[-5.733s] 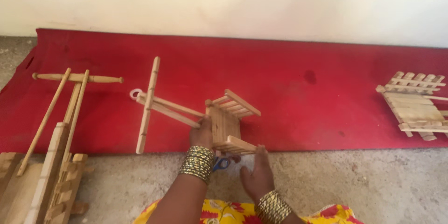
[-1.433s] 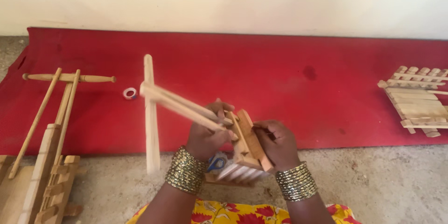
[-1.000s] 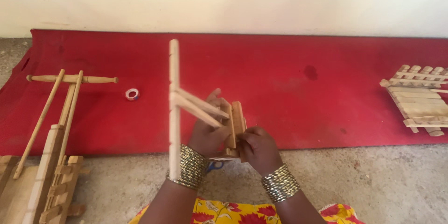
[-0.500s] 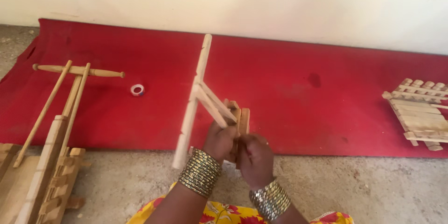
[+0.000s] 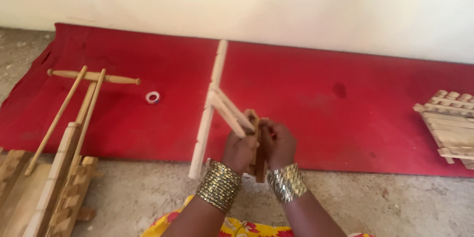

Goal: The person sits on the floor and works on a small wooden toy structure with a long handle, turning and fitting its wooden parts by hand. They rotate the toy, reposition its pieces, and repeatedly move the handle and slatted sections while checking the fit of the joints.

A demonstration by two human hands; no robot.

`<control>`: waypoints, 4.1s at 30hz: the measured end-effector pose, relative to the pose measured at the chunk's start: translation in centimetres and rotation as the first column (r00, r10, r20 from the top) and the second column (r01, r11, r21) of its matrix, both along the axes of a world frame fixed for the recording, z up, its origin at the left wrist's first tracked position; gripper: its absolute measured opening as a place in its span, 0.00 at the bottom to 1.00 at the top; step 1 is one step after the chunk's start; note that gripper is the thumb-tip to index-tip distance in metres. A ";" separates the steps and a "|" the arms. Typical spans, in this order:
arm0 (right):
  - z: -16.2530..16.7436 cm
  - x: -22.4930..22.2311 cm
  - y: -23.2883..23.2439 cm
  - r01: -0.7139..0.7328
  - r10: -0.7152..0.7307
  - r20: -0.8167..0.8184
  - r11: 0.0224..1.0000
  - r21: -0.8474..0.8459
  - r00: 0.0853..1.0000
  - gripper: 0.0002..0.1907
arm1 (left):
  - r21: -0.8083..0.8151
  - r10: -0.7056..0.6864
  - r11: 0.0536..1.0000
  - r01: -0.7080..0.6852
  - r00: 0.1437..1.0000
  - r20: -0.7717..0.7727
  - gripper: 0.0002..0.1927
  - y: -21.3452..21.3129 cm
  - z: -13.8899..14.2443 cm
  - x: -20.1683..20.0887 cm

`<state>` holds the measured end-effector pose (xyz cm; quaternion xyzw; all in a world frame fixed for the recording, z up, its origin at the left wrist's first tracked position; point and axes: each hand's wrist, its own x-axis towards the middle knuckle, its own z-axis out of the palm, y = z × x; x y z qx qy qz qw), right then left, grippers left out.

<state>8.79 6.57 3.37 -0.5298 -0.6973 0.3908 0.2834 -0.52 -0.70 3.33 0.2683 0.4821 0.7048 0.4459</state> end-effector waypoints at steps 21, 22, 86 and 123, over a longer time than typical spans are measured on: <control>1.9 -1.7 -0.4 -0.104 0.139 -0.123 0.961 0.257 0.983 0.08 | -0.125 0.136 0.984 -0.126 0.988 0.069 0.37 -1.4 0.6 -2.3; 1.9 -1.9 -0.1 -0.106 0.127 -0.096 0.975 0.194 0.987 0.08 | -0.115 0.129 0.986 -0.123 0.990 0.051 0.35 -1.5 0.4 -1.8; -4.2 9.1 -0.5 -0.177 0.139 0.131 0.924 0.339 0.981 0.11 | -0.237 -0.141 0.971 0.004 0.815 -0.562 0.29 -3.1 -3.0 1.6; -5.0 9.6 1.5 -0.083 0.099 -0.100 0.984 0.160 0.990 0.10 | -0.283 -0.038 0.951 -0.128 0.856 -0.516 0.27 -2.8 -0.4 3.4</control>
